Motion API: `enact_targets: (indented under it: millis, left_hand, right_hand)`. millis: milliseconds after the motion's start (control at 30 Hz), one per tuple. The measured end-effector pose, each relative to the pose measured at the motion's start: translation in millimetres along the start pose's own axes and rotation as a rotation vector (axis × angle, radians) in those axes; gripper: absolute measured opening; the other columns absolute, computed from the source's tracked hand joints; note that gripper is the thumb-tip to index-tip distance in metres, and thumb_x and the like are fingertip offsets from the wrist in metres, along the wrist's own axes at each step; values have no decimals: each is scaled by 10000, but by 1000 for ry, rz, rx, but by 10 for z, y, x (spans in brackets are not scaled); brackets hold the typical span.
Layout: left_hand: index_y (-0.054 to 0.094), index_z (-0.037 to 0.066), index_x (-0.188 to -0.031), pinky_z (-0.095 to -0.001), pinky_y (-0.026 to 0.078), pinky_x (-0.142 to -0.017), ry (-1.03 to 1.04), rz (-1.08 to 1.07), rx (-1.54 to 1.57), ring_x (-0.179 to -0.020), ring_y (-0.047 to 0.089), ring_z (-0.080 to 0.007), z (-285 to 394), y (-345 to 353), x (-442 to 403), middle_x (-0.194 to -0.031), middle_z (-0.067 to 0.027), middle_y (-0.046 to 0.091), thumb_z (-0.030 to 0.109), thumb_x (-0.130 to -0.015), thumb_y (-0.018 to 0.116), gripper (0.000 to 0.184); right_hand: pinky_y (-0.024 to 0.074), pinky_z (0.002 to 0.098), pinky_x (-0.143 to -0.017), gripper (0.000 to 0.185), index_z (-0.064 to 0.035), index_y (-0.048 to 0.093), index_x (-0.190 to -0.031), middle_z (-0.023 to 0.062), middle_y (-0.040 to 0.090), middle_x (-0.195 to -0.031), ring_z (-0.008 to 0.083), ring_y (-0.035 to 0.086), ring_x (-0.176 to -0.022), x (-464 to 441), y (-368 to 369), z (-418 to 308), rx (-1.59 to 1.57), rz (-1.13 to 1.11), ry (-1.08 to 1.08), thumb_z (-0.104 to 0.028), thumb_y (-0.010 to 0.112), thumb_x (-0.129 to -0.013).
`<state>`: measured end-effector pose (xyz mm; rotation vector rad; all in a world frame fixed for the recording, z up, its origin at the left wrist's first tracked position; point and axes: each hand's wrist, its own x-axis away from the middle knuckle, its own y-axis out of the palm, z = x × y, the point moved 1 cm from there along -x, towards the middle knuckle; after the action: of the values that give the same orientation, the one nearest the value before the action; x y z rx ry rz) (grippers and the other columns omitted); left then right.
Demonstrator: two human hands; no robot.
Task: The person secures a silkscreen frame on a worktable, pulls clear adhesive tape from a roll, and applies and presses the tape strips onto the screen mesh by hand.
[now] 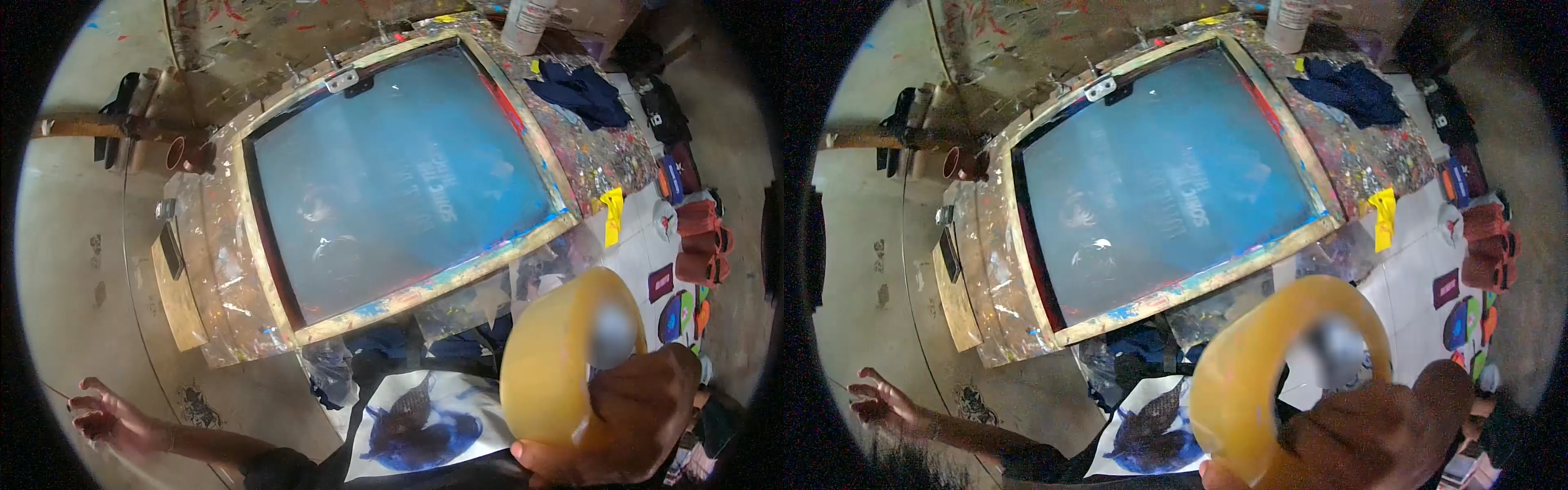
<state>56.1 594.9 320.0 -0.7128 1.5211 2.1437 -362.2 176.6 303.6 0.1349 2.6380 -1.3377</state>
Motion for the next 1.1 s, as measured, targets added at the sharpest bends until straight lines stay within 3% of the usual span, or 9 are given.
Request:
enact_targets:
  millis: [67, 133, 200, 533, 700, 800, 900, 967, 1100]
  left_hand:
    - [693, 13, -713, -594, 253, -1087, 258, 205, -117, -1134, 590, -396, -95, 85, 39, -919, -133, 730, 86, -887, 591, 214]
    - [694, 12, -733, -597, 242, -1088, 23, 194, -6, -1095, 610, -402, -247, 198, 203, -924, -129, 730, 83, -857, 625, 158]
    - [696, 13, -744, -597, 238, -1086, -29, 214, 2, -1063, 626, -410, -357, 188, 248, -906, -124, 731, 86, -830, 658, 119]
    - [701, 49, -756, -621, 252, -1064, -57, 122, -26, -1034, 634, -406, -298, 18, 100, -827, -79, 723, 72, -868, 600, 153]
    - [705, 34, -769, -620, 240, -1078, -236, 129, 69, -1085, 615, -383, -637, 6, 179, -896, -83, 731, 107, -877, 631, 150]
    - [721, 13, -862, -604, 229, -1123, -314, 13, 121, -1189, 559, -352, -823, -82, 178, -1045, -93, 726, 113, -882, 647, 126]
    - [680, -2, -1084, -592, 202, -1181, -495, -73, 193, -1300, 474, -343, -1227, -159, 316, -1244, -106, 659, 128, -924, 622, 215]
    - [670, 1, -1119, -588, 207, -1180, -493, -112, 153, -1320, 460, -336, -1492, -205, 333, -1278, -98, 641, 137, -938, 611, 234]
    - [641, 14, -1203, -563, 232, -1179, -657, -219, 282, -1376, 411, -299, -2054, -162, 303, -1346, -90, 599, 148, -975, 573, 273]
  right_hand:
    - [475, 290, -460, 244, -89, 734, -876, 121, 668, -716, 147, 622, -575, 172, 70, -57, 100, 249, -53, -191, 763, -656]
    - [437, 308, -437, 272, -70, 727, -841, 151, 626, -662, 182, 591, -565, 261, -25, -87, 214, 315, -68, -114, 745, -573]
    - [514, 381, -567, 309, 71, 656, -1046, 170, 653, -895, 229, 644, -725, 141, -324, -27, -65, -149, -36, -198, 680, -897]
    - [396, 297, -383, 320, -69, 711, -844, 121, 580, -663, 197, 535, -522, 346, 278, 76, 202, 570, -268, -264, 778, -598]
    - [544, 332, -515, 188, -121, 732, -985, 60, 697, -748, 206, 676, -596, 454, 261, 148, 269, 51, 430, -193, 703, -813]
    - [571, 350, -596, 189, -35, 728, -984, 126, 723, -818, 219, 702, -634, 844, 282, 652, -153, 283, 563, -164, 613, -908]
    - [505, 300, -738, 283, 51, 681, -1063, 146, 720, -913, 149, 662, -817, 876, 144, 1365, 67, 543, 833, -198, 608, -951]
    - [520, 415, -803, 268, -2, 684, -1093, 213, 703, -1010, 338, 688, -944, 1025, 3, 1895, 305, 547, 810, -206, 622, -931]
    - [502, 501, -860, 479, -20, 601, -1268, 219, 696, -1029, 428, 650, -998, 1284, -53, 2847, 561, 358, 985, -232, 711, -853]
